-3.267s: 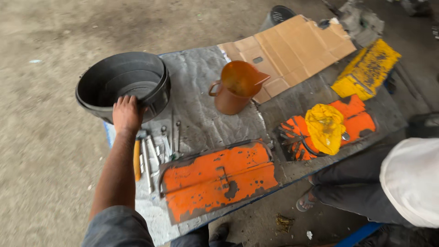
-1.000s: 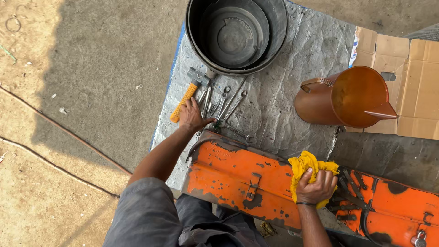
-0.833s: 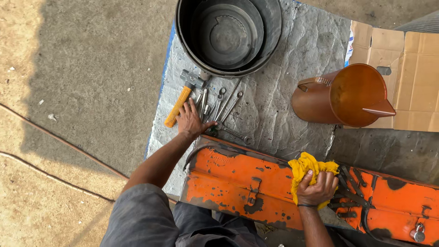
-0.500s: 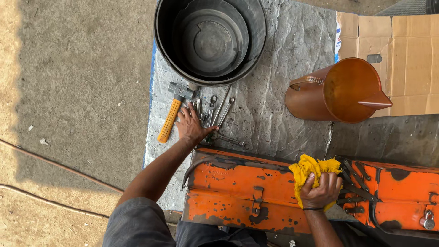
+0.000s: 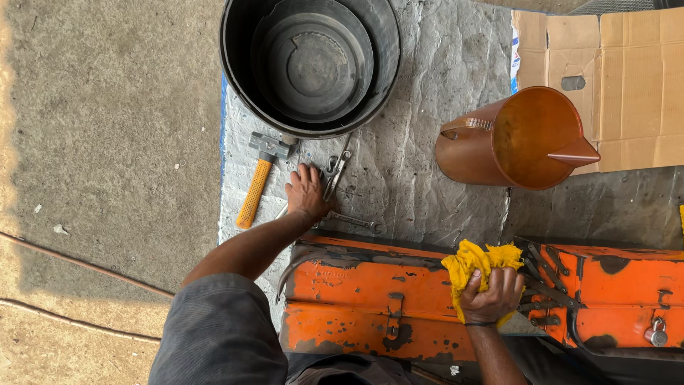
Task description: The person unlocks and opens an orange toolbox, then removes several wrenches and a hammer, placing them into a black bucket. The person then closes the toolbox and wipes its exterior with a yellow cloth.
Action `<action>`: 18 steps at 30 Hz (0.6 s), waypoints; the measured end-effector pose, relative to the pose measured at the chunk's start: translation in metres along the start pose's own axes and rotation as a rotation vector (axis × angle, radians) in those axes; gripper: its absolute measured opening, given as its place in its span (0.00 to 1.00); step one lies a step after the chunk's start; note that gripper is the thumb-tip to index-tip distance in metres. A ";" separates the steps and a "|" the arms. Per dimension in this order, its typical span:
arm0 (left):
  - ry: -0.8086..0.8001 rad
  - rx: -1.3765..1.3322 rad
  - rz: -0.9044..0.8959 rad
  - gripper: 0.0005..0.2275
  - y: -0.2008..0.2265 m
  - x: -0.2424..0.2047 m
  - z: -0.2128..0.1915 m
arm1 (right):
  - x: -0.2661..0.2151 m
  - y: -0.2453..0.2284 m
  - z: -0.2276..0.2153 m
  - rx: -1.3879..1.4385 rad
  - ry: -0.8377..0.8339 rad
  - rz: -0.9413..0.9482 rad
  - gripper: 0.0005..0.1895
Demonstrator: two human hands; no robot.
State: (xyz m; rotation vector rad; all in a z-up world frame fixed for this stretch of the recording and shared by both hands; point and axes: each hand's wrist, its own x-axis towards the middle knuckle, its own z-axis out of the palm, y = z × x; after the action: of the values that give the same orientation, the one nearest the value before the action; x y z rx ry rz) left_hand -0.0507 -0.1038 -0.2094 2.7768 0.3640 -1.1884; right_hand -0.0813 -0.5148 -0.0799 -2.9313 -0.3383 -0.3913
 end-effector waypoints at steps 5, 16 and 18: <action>0.057 -0.101 0.069 0.37 0.006 0.006 0.014 | -0.003 0.003 0.006 -0.008 0.003 0.010 0.23; 0.151 -0.317 0.068 0.17 0.015 0.019 0.025 | 0.001 0.000 0.003 0.031 0.026 0.007 0.23; 0.149 -0.350 0.089 0.15 0.012 0.017 0.023 | 0.001 0.001 0.002 0.031 0.028 0.002 0.23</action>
State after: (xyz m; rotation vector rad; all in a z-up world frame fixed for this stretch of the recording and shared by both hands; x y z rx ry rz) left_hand -0.0524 -0.1170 -0.2375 2.5493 0.4115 -0.8105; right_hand -0.0795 -0.5148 -0.0814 -2.8930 -0.3351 -0.4221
